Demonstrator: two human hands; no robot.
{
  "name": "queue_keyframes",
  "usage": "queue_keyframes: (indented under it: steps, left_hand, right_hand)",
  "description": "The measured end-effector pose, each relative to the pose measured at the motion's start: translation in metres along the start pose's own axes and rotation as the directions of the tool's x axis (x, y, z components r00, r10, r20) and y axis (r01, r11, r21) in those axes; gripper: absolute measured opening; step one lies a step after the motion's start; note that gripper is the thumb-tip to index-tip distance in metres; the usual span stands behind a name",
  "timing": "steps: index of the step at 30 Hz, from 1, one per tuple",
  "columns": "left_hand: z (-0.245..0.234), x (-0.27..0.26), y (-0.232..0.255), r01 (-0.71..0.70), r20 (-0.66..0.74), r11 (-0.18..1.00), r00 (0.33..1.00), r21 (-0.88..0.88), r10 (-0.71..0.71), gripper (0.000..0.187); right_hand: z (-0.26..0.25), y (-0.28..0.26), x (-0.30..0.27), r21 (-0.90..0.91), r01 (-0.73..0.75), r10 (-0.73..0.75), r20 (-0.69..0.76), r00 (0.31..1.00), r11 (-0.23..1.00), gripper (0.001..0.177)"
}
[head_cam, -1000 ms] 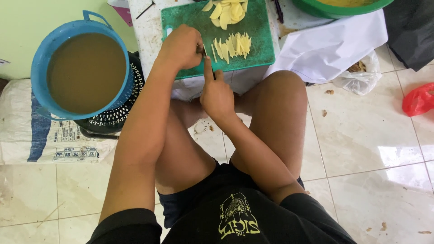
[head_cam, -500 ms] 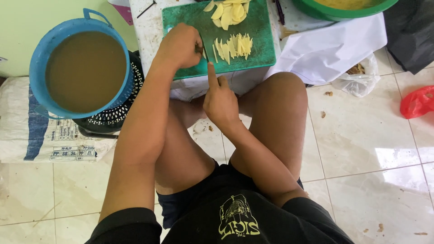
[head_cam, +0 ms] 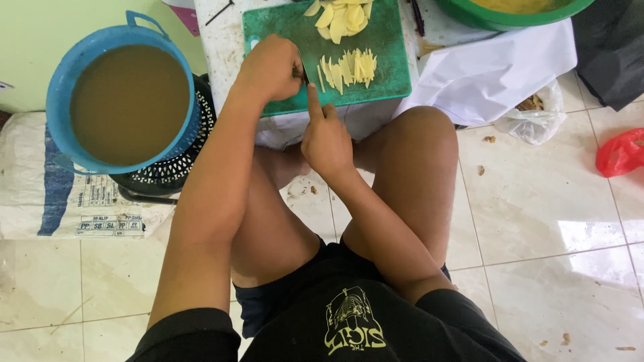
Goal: A person uses a knife to slice a peeled root vegetable into thin julienne strips on a cutting board.
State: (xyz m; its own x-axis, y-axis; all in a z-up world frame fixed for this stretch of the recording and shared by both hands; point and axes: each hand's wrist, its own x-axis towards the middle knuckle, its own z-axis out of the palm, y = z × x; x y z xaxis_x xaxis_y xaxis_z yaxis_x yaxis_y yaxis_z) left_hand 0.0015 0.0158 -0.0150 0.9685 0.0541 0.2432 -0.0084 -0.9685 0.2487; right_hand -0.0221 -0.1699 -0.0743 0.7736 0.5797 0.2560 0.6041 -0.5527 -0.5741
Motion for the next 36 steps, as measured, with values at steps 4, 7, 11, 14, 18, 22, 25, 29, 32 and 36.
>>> queue_keyframes:
  steps: [4,7,11,14,18,22,25,29,32,36]
  left_hand:
    - [0.001,0.000,0.001,-0.006,0.001,1.000,1.000,0.007,0.006,0.016]
    - [-0.003,-0.001,0.004,0.035,0.018,0.999,0.999,0.022,-0.036,0.015]
    - [-0.006,-0.001,-0.005,0.082,-0.084,0.992,0.994,0.094,-0.074,0.017]
    - [-0.001,0.001,-0.027,0.094,-0.234,0.978,0.971,0.184,-0.049,0.010]
    - [0.000,-0.004,-0.032,0.061,-0.282,0.976,0.960,0.210,0.000,0.008]
    - [-0.014,-0.004,-0.014,-0.091,-0.278,0.996,0.956,0.026,0.094,0.014]
    - [-0.022,-0.002,0.002,-0.232,-0.270,0.972,0.939,-0.044,0.212,0.020]
    - [-0.023,0.003,0.027,-0.299,-0.164,0.954,0.943,-0.024,0.291,0.027]
    - [-0.011,0.009,0.036,-0.328,-0.150,0.943,0.931,0.048,0.332,0.028]
    - [-0.002,0.015,0.047,-0.309,-0.106,0.947,0.942,0.091,0.318,0.027]
  right_hand:
    - [-0.005,0.006,-0.003,0.090,-0.002,0.008,-0.068,0.998,0.996,0.067]
    - [-0.017,0.009,-0.003,0.110,0.019,-0.004,-0.137,0.991,0.994,0.063]
    - [-0.030,0.002,-0.011,0.149,0.113,-0.086,-0.179,0.980,0.982,0.063]
    - [-0.024,-0.001,-0.018,0.157,0.131,-0.114,-0.112,0.987,0.979,0.065]
    - [-0.022,0.006,-0.015,0.121,0.102,-0.090,-0.105,0.990,0.987,0.064]
    - [-0.039,0.009,-0.009,-0.040,0.034,-0.040,-0.167,0.985,0.999,0.062]
    - [-0.050,0.011,-0.010,-0.051,0.004,-0.014,-0.201,0.980,0.999,0.060]
    - [-0.049,0.018,-0.008,-0.046,0.035,-0.046,-0.278,0.959,0.998,0.061]
    - [-0.049,0.022,-0.006,-0.056,0.031,-0.046,-0.296,0.954,0.998,0.059]
    - [-0.045,0.028,-0.006,-0.101,0.011,-0.039,-0.282,0.959,0.995,0.062]
